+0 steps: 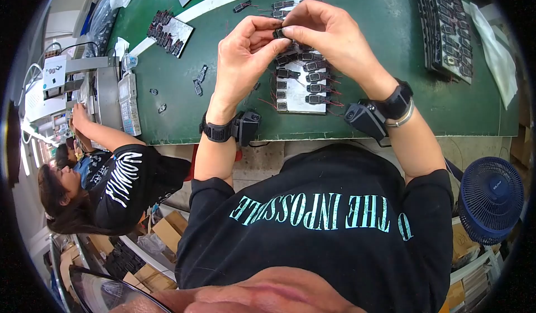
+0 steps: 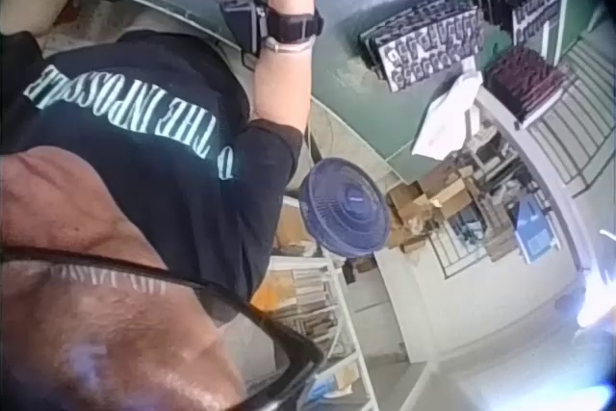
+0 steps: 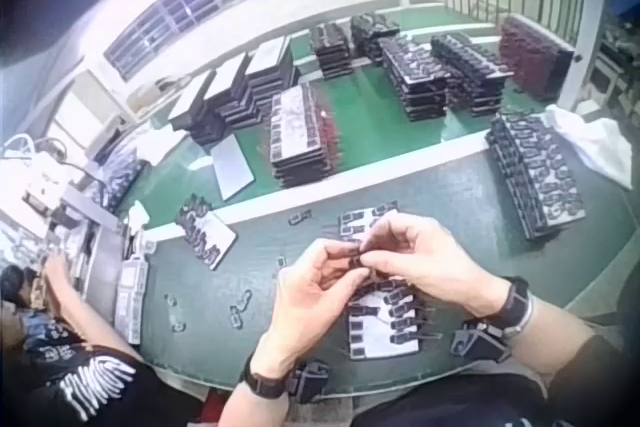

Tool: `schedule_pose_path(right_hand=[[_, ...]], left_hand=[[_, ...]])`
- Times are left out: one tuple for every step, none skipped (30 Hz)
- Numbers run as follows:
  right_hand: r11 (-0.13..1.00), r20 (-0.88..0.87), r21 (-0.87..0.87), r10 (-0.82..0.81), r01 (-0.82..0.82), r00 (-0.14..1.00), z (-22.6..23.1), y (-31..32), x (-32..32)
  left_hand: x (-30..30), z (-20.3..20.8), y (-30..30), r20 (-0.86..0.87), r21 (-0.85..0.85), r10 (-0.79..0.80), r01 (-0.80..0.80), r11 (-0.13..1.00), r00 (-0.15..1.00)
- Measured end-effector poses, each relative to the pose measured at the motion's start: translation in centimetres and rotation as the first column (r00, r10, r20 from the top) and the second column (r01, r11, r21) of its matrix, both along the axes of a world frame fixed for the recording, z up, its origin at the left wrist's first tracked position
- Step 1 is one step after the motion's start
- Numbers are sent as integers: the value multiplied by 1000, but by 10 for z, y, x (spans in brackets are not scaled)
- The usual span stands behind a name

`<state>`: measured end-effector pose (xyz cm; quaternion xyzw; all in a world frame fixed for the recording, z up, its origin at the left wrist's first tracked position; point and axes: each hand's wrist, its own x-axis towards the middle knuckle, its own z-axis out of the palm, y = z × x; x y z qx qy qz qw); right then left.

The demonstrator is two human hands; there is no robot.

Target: The person picks up a speaker and a frame by hand, aligns them, and presses them together. They then place the assembled unit onto a tray and repeat the process for additional speakers.

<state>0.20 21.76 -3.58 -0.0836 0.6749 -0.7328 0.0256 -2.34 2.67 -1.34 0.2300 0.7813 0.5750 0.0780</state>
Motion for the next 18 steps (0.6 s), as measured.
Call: schedule_pose_path(right_hand=[[1000, -10, -3, 23, -23, 1000, 0, 0, 0], [1000, -6, -5, 23, -23, 1000, 1, 0, -1], [1000, 11, -5, 29, -29, 1000, 2, 0, -1], [999, 28, -4, 35, -35, 999, 3, 1, -2], [999, 46, -4, 42, -42, 998, 3, 1, -2], [999, 49, -5, 43, -43, 998, 3, 1, -3], [998, 53, -5, 60, -60, 997, 3, 2, -4], [997, 58, -4, 77, -76, 995, 2, 3, -4], [996, 62, -4, 93, -93, 994, 2, 4, -5], [995, 65, -5, 95, -95, 993, 3, 4, -5], [995, 59, -5, 101, -101, 993, 3, 4, -6], [994, 53, -4, 107, -107, 993, 3, 4, -6], [994, 47, -3, 113, -113, 992, 3, 3, -6], [994, 49, -4, 113, -113, 992, 3, 2, -6], [994, 51, 0, 112, -112, 992, 2, 2, -5], [994, 51, 5, 112, -112, 992, 2, 1, -5], [994, 49, 10, 112, -113, 992, 2, 1, -6], [993, 48, 10, 114, -115, 992, 3, 1, -5]], left_hand=[[1, 1, 0, -2, -15, 0, 0, 1000, 1000], [1, 1, -1, 2, -17, 0, 0, 1000, 1000], [1, 1, -1, 5, -12, -4, 4, 1000, 1000], [0, 0, -1, 8, -7, -8, 8, 1000, 1000], [0, 0, -1, 12, -2, -12, 12, 1000, 1000], [0, 0, -1, 16, -3, -11, 11, 1000, 1000], [0, 0, -1, -5, -9, -15, 15, 1000, 1000], [0, 0, -1, -25, -15, -18, 18, 1000, 1000], [0, 0, -1, -45, -20, -22, 21, 1000, 999], [0, 0, -1, -42, -22, -20, 20, 1000, 999], [0, 0, -1, -44, -25, -23, 22, 999, 999], [0, 0, -1, -47, -29, -26, 24, 999, 999], [0, 0, -2, -51, -33, -28, 27, 999, 998], [0, 0, -2, -48, -33, -28, 27, 999, 998], [0, 0, -3, -45, -31, -28, 27, 999, 999], [1, 1, -3, -45, -29, -26, 24, 999, 999], [1, 1, -3, -45, -27, -23, 22, 999, 999], [1, 1, -4, -46, -27, -21, 19, 999, 999]])
